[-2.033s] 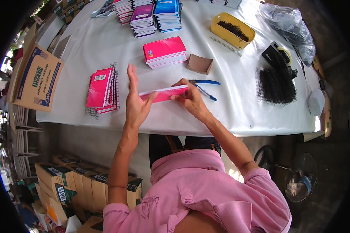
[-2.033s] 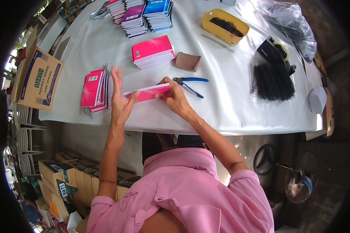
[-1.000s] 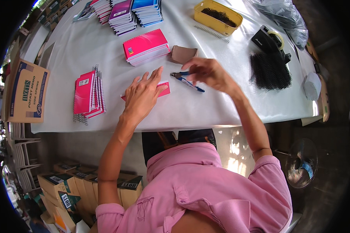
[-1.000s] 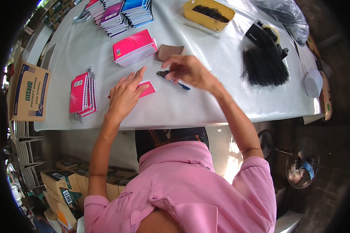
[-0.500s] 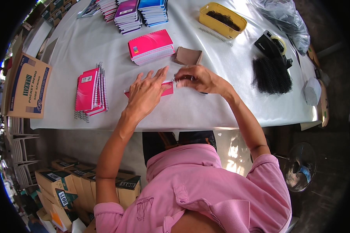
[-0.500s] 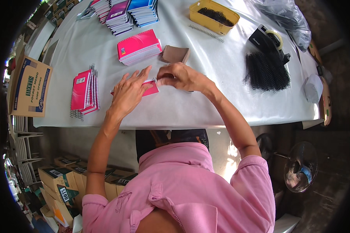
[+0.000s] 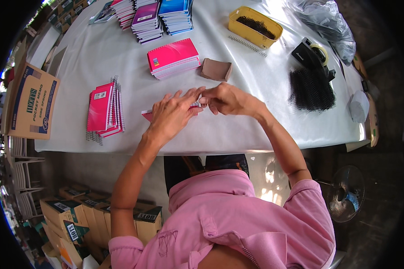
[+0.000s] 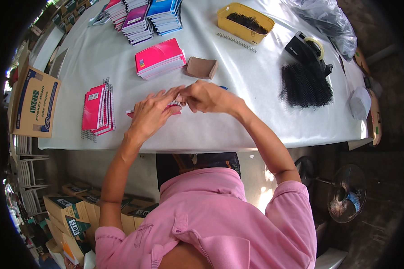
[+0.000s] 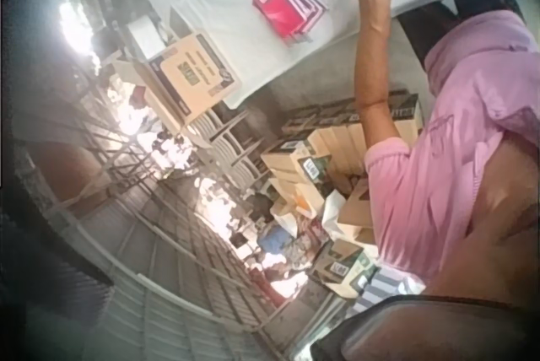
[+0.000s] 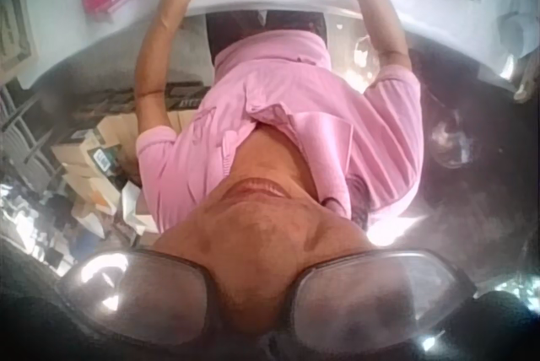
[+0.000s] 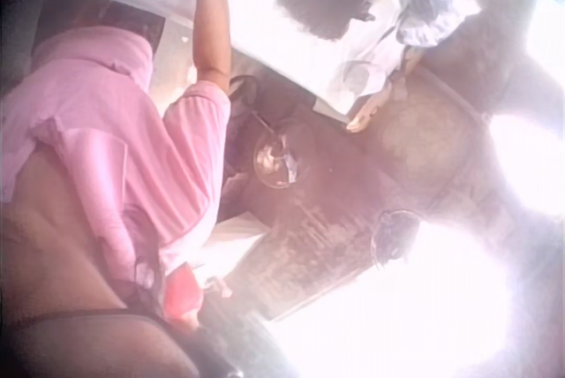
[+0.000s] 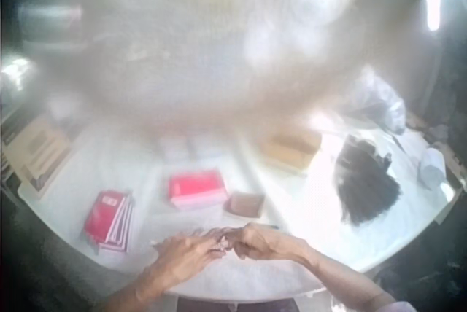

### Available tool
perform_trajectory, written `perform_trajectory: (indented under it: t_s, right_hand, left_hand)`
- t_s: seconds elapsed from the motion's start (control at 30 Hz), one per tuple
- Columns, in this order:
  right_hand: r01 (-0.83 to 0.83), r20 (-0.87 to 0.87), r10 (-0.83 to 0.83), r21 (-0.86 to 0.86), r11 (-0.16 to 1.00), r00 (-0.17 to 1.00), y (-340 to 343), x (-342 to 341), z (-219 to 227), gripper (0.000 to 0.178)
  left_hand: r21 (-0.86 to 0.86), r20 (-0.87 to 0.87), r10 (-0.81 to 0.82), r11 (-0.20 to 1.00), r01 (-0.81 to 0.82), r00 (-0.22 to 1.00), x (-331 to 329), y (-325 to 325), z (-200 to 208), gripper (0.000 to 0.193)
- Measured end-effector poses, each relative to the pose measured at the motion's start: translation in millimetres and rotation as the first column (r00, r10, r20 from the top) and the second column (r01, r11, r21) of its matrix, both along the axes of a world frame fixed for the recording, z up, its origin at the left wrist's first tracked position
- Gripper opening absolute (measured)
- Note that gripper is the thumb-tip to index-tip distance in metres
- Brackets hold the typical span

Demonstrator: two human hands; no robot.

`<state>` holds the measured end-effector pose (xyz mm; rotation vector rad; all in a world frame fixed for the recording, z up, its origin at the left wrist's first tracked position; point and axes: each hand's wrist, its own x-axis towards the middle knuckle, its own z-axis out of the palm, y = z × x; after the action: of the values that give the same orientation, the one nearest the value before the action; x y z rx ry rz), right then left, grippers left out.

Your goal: The person assembles spiral-bound notebooks by inserting a metal coil into the punched holes of a pink notebook cover and pages. They use pliers to secure the ends of the coil and a small block to smooth the binding. The finished notebooks are stacked on the table.

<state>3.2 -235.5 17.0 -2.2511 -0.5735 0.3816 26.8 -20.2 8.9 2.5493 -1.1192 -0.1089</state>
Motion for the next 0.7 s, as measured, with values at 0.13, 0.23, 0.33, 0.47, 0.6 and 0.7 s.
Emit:
perform_trajectory:
  t_s: [0.13,0.23,0.33,0.47,0.6,0.7]
  right_hand:
    - [0.203,0.256,-0.168,-0.117,0.972,0.952,-40.0,41.9,-14.3,0.032]
    - [0.372,0.415,-0.187,-0.428,0.824,0.890,-49.1,55.2,-31.6,0.038]
    - [0.493,0.523,-0.170,-0.576,0.652,0.835,-62.2,62.7,-49.7,0.038]
    - [0.549,0.221,-0.512,-0.491,0.676,0.830,-18.1,58.8,-30.8,0.048]
    - [0.753,0.760,-0.304,-0.345,0.561,0.575,-7.4,52.0,-74.8,0.054]
    - [0.482,0.528,-0.285,-0.283,0.829,0.800,-50.3,53.2,-49.8,0.048]
  left_hand:
    - [0.110,-0.089,0.017,0.994,-0.007,0.996,-2.0,-2.6,12.5,0.054]
    - [0.018,0.108,-0.027,1.000,0.025,0.994,-0.9,3.3,0.4,0.049]
    - [-0.002,0.249,0.014,1.000,-0.013,0.968,-1.9,13.0,-9.4,0.046]
    - [0.133,-0.204,-0.027,0.990,0.055,0.979,-4.3,22.9,9.7,0.051]
    - [0.155,-0.155,-0.090,0.981,0.114,0.984,-0.8,17.8,6.0,0.062]
    - [0.119,0.031,-0.014,0.993,0.010,0.999,-3.7,18.7,6.7,0.067]
